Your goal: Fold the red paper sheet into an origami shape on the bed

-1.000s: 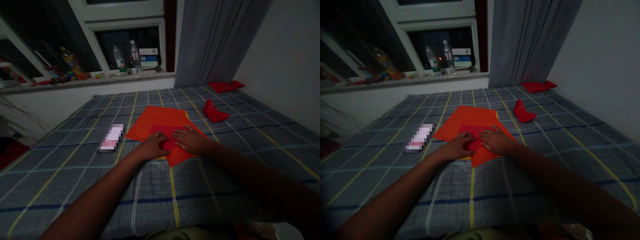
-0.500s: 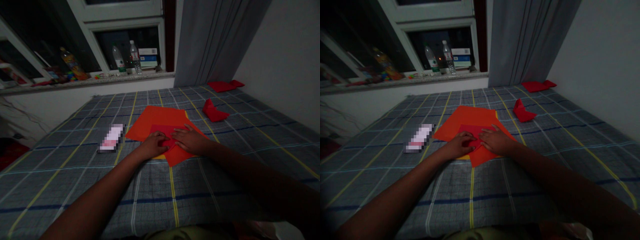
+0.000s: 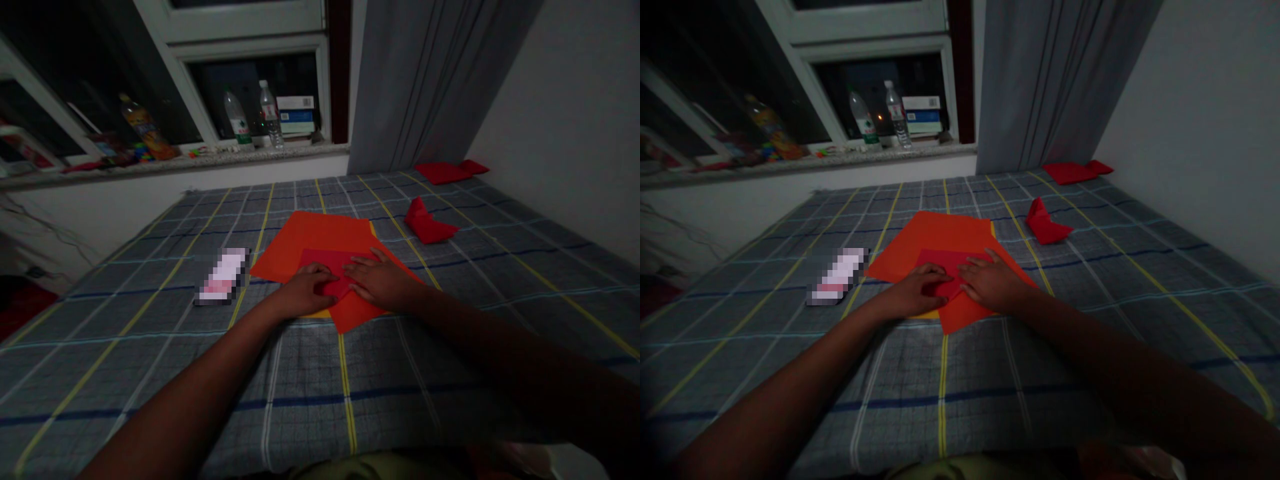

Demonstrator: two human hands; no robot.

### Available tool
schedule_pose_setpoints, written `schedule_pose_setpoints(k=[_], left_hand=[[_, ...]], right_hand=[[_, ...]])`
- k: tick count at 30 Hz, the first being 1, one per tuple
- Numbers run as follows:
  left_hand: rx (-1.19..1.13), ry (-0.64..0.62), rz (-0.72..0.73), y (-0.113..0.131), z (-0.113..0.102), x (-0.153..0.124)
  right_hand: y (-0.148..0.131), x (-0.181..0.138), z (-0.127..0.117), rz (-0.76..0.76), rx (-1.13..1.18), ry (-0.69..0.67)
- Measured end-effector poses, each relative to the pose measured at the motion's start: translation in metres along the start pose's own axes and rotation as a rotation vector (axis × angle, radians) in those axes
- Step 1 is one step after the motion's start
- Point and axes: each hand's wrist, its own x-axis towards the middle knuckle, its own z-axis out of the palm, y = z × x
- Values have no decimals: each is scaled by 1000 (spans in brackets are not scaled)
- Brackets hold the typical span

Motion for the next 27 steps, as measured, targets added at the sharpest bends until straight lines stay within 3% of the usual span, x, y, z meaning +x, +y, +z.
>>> schedule_pose_setpoints(k=[27], left_hand=[[97, 23, -12, -3, 8, 3]], right_hand=[[0, 1, 2, -3, -23, -7]])
